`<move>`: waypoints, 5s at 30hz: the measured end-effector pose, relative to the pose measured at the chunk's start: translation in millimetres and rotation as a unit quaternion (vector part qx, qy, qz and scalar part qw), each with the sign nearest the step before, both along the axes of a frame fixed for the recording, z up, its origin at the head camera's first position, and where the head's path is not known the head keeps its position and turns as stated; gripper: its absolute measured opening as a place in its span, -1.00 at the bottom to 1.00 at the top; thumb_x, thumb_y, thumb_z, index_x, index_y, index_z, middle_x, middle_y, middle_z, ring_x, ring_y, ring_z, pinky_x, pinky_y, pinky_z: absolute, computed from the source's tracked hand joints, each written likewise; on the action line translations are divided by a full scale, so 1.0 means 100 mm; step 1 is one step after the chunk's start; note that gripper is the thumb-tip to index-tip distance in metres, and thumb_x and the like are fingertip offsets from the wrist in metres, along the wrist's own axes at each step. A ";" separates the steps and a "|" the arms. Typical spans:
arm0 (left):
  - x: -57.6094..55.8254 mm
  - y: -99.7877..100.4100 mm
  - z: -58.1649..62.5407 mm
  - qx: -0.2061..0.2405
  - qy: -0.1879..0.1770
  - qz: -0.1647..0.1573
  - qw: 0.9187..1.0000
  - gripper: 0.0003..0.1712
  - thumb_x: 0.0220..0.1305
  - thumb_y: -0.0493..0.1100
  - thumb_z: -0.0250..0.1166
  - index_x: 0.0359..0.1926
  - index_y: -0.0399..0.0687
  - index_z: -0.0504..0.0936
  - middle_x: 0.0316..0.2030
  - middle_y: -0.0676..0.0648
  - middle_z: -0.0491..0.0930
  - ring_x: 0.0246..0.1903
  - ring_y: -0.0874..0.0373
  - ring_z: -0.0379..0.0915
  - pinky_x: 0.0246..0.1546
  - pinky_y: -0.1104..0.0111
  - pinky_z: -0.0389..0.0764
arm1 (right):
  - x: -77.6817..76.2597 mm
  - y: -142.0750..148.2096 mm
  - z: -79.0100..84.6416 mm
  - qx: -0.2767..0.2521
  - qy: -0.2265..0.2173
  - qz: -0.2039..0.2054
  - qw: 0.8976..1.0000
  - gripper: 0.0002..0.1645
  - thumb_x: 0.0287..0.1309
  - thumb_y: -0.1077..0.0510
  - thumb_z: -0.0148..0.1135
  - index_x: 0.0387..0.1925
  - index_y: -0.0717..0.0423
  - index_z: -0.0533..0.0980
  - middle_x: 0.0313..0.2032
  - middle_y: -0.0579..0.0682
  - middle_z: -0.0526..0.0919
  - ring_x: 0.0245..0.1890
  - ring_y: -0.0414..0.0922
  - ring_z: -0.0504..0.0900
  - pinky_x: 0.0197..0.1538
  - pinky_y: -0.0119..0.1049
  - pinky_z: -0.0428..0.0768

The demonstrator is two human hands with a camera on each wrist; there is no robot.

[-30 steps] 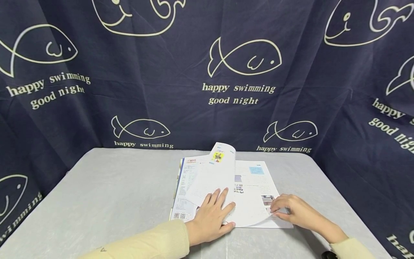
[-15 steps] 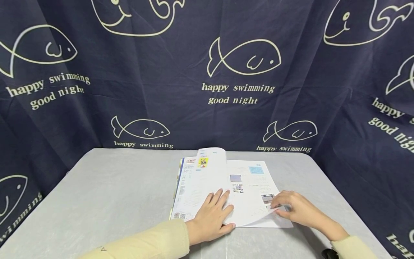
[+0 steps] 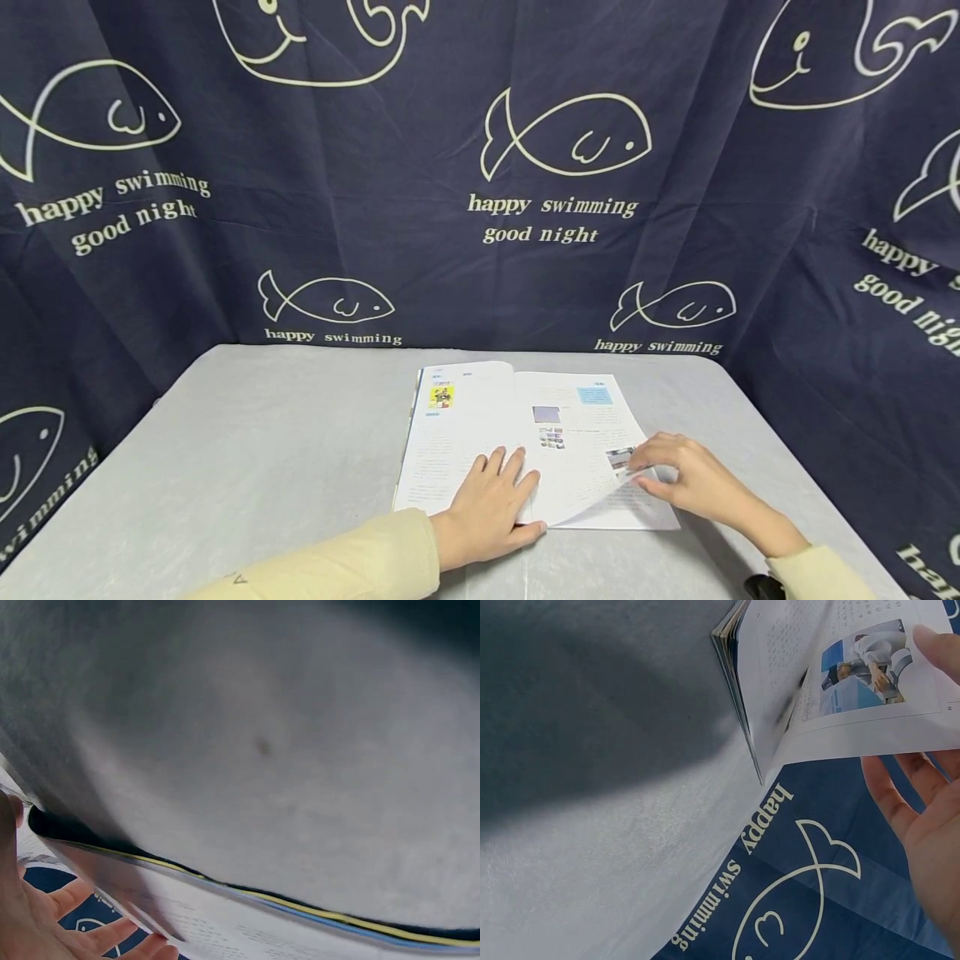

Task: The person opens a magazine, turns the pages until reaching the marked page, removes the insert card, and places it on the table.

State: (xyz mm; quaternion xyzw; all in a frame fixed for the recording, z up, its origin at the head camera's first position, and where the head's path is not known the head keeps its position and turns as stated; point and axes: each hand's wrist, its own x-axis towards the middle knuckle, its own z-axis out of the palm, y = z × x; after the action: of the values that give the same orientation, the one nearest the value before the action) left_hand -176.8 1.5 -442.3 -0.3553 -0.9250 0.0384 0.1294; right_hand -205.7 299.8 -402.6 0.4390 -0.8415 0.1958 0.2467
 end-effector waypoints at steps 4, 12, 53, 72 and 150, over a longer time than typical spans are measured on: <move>0.01 0.01 0.00 -0.005 0.012 0.004 1.000 -0.26 0.19 0.45 -0.22 0.16 0.10 0.35 0.17 -0.18 0.36 0.09 -0.13 0.33 -0.05 0.11 0.39 | -0.01 0.00 0.01 -0.013 0.001 0.006 1.000 -0.67 -0.44 0.29 0.45 -0.46 -0.04 0.62 -0.42 -0.21 0.65 -0.36 -0.26 0.57 -0.11 -0.56 0.36; 0.02 0.06 0.02 -0.007 -0.001 0.000 1.000 -0.24 0.17 0.46 -0.22 0.16 0.09 0.36 0.15 -0.19 0.39 0.05 -0.20 0.37 -0.08 0.07 0.43 | -0.02 -0.02 0.05 -0.024 0.012 0.017 0.999 -0.69 -0.39 0.27 0.45 -0.45 -0.06 0.62 -0.41 -0.18 0.66 -0.35 -0.26 0.57 -0.14 -0.52 0.38; 0.02 0.09 0.02 -0.012 0.022 0.019 1.000 -0.40 0.21 0.38 -0.13 0.04 0.12 0.44 0.09 -0.12 0.46 -0.01 -0.12 0.41 -0.15 0.12 0.41 | 0.00 -0.01 0.17 -0.027 0.016 -0.080 0.996 -0.39 -0.38 0.25 0.46 -0.10 0.10 0.54 -0.16 -0.11 0.63 -0.12 -0.23 0.52 0.09 -0.68 0.21; 0.02 0.05 0.03 0.025 0.017 0.014 0.999 -0.35 0.20 0.32 -0.05 0.16 0.04 0.36 0.08 -0.10 0.46 0.04 -0.10 0.40 -0.12 0.10 0.44 | 0.01 0.01 0.11 -0.043 -0.013 -0.069 0.997 -0.27 -0.36 0.30 0.45 0.03 0.19 0.46 0.02 0.05 0.53 0.14 -0.42 0.32 0.16 -0.73 0.15; 0.02 0.04 0.02 0.095 0.066 -0.001 0.993 -0.18 0.05 0.22 0.14 0.34 0.12 0.18 0.42 -0.22 -0.28 0.38 -0.26 -0.34 0.19 -0.17 0.05 | 0.15 0.00 -0.25 0.093 -0.080 -0.023 0.992 -0.33 -0.52 0.02 0.52 -0.17 -0.03 0.52 -0.11 -0.14 0.55 -0.11 -0.19 0.47 -0.11 -0.27 0.40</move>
State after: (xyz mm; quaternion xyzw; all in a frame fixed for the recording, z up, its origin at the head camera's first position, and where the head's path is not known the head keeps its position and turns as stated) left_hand -175.3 5.3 -439.9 -0.3389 -0.9135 -0.0266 0.2234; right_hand -190.5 299.6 -427.8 0.4235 -0.8829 0.1460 0.1408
